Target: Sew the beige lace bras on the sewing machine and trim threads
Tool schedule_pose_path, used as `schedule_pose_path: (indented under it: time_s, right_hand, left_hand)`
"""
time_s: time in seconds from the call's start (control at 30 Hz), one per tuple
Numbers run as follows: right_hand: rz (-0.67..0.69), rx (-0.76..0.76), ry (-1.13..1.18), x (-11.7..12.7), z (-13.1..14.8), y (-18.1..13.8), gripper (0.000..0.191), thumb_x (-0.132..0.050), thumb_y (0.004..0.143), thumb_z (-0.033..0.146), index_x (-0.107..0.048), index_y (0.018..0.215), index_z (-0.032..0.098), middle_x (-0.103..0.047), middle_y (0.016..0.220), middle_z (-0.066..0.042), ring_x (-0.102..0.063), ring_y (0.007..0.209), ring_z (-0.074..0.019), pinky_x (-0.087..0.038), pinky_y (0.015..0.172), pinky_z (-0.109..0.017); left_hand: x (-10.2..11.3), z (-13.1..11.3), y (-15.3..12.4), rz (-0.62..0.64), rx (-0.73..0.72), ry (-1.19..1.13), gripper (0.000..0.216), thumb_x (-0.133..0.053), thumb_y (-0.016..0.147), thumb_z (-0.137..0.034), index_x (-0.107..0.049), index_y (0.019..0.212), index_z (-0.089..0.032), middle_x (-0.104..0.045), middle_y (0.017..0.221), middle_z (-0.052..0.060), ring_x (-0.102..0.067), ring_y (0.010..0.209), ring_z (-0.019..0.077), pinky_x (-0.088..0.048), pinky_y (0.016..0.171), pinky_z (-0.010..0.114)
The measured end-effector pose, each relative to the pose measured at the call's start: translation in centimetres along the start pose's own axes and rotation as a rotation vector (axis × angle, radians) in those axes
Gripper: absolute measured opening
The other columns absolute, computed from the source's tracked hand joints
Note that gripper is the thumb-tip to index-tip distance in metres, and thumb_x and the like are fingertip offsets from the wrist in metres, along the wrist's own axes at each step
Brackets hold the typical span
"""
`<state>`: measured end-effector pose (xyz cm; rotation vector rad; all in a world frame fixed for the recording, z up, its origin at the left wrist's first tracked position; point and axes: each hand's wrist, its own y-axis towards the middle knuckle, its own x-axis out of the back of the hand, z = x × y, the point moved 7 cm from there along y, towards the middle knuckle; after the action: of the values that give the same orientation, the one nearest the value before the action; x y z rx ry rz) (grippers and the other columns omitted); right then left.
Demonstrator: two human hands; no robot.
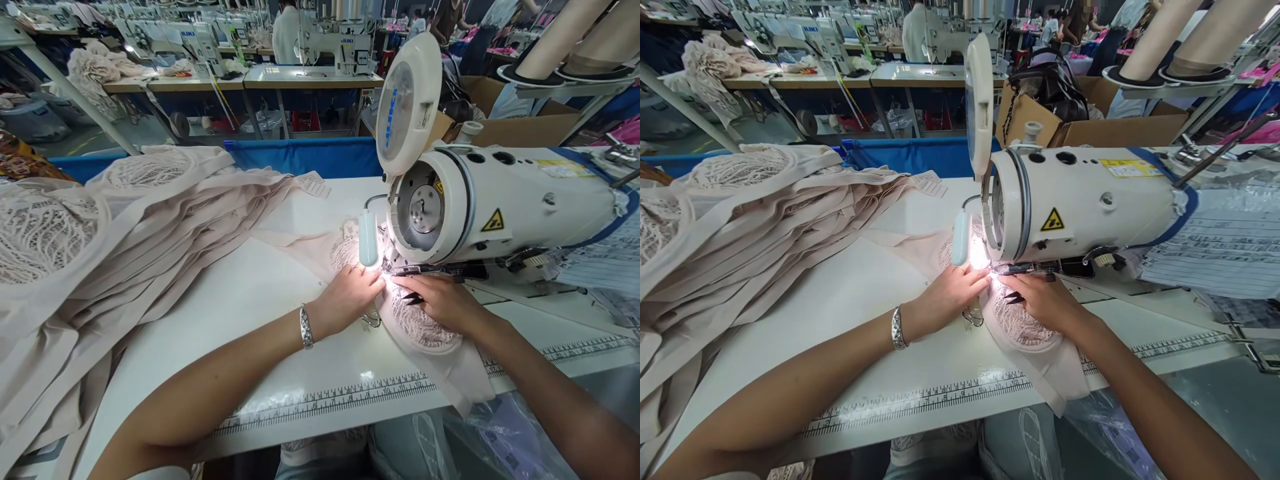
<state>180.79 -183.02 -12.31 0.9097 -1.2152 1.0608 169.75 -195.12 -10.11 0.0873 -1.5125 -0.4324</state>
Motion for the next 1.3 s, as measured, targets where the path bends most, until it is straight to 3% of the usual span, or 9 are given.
schedule_pose_path:
  time_s: [0.17,0.27,0.4,0.53,0.63,0.73,0.83,0.97,1.3]
  right_hand:
    - [0.062,-0.17,0.069,-0.4,-0.8,0.3,0.054,-0.055,0.083,0.01,-0.058,0.136,0.024,-0.077,0.109,-0.006,-0.071,0.097,-0.0248,-0.053,0.074,-0.031]
    - [0.06,-0.222,0.075,-0.3,-1.0,0.3,0.039,-0.055,0.081,0.01,-0.066,0.117,0.025,-0.077,0.102,-0.004,-0.07,0.085,-0.0218,-0.048,0.065,-0.028]
    - [0.021,-0.309,0.115,-0.2,-1.2,0.6,0.028,-0.056,0.084,0.015,-0.07,0.106,0.025,-0.075,0.108,-0.003,-0.069,0.092,-0.0213,-0.046,0.068,-0.027]
    - [0.034,-0.414,0.119,-0.6,-1.5,0.9,0.022,-0.056,0.092,0.023,-0.072,0.106,0.023,-0.076,0.107,-0.007,-0.069,0.089,-0.0223,-0.048,0.068,-0.027]
    - [0.032,-0.408,0.024,-1.0,-1.9,0.9,0.019,-0.057,0.094,0.027,-0.072,0.104,0.021,-0.076,0.103,-0.009,-0.07,0.091,-0.0253,-0.049,0.069,-0.029]
    - [-0.027,-0.353,-0.088,-1.2,-2.7,0.3,0.019,-0.06,0.088,0.02,-0.07,0.104,0.018,-0.074,0.097,-0.01,-0.069,0.085,-0.0271,-0.049,0.066,-0.031]
    - [-0.105,-0.128,-0.054,-1.1,-2.2,-0.3,0.043,-0.052,0.082,0.007,-0.066,0.121,0.02,-0.073,0.108,-0.008,-0.069,0.089,-0.0227,-0.051,0.07,-0.029]
    - [-0.207,0.103,-0.088,-0.3,-0.7,-1.1,0.066,-0.044,0.079,0.001,-0.062,0.134,0.032,-0.07,0.107,-0.002,-0.066,0.085,-0.0161,-0.049,0.064,-0.023]
    - [-0.272,0.177,-0.171,-0.1,0.4,-1.1,0.073,-0.04,0.071,-0.003,-0.064,0.133,0.027,-0.066,0.094,-0.003,-0.062,0.079,-0.016,-0.045,0.06,-0.024]
  left_hand:
    - [-0.2,0.4,0.1,0.034,0.009,-0.025,0.029,-0.039,0.095,0.001,-0.061,0.105,-0.014,-0.069,0.114,0.007,-0.057,0.085,0.02,-0.034,0.065,0.034]
    - [-0.4,0.7,0.1,0.032,0.019,-0.013,0.034,-0.038,0.093,0.005,-0.061,0.11,-0.013,-0.069,0.114,0.007,-0.058,0.085,0.0201,-0.035,0.066,0.033]
    - [-0.4,0.3,0.2,-0.001,0.027,0.031,0.036,-0.039,0.092,0.005,-0.062,0.114,-0.012,-0.069,0.115,0.009,-0.057,0.084,0.0202,-0.037,0.068,0.032]
    - [0.1,-2.2,0.5,-0.057,0.018,0.145,0.024,-0.042,0.098,-0.006,-0.064,0.103,-0.007,-0.067,0.103,0.015,-0.058,0.082,0.0212,-0.04,0.066,0.032]
    - [-0.2,-4.2,0.6,0.033,0.073,0.163,0.036,-0.041,0.105,-0.029,-0.065,0.087,-0.009,-0.063,0.083,0.012,-0.057,0.073,0.022,-0.043,0.063,0.035]
    - [-0.6,-5.3,0.3,0.08,0.135,0.223,0.052,-0.04,0.105,-0.045,-0.067,0.109,-0.001,-0.067,0.111,0.025,-0.062,0.104,0.0329,-0.051,0.086,0.047]
    - [-1.0,-5.6,0.1,0.074,0.129,0.247,0.056,-0.037,0.106,-0.038,-0.053,0.136,0.007,-0.056,0.137,0.031,-0.055,0.129,0.0376,-0.046,0.104,0.052]
    - [-1.6,-5.3,0.1,0.104,0.072,0.198,0.049,-0.034,0.105,-0.023,-0.05,0.138,0.01,-0.059,0.134,0.03,-0.058,0.127,0.0365,-0.047,0.108,0.049]
    - [-1.6,-4.7,-0.1,0.184,-0.011,0.233,0.048,-0.033,0.102,-0.014,-0.047,0.141,0.01,-0.056,0.141,0.029,-0.055,0.134,0.0368,-0.044,0.117,0.049]
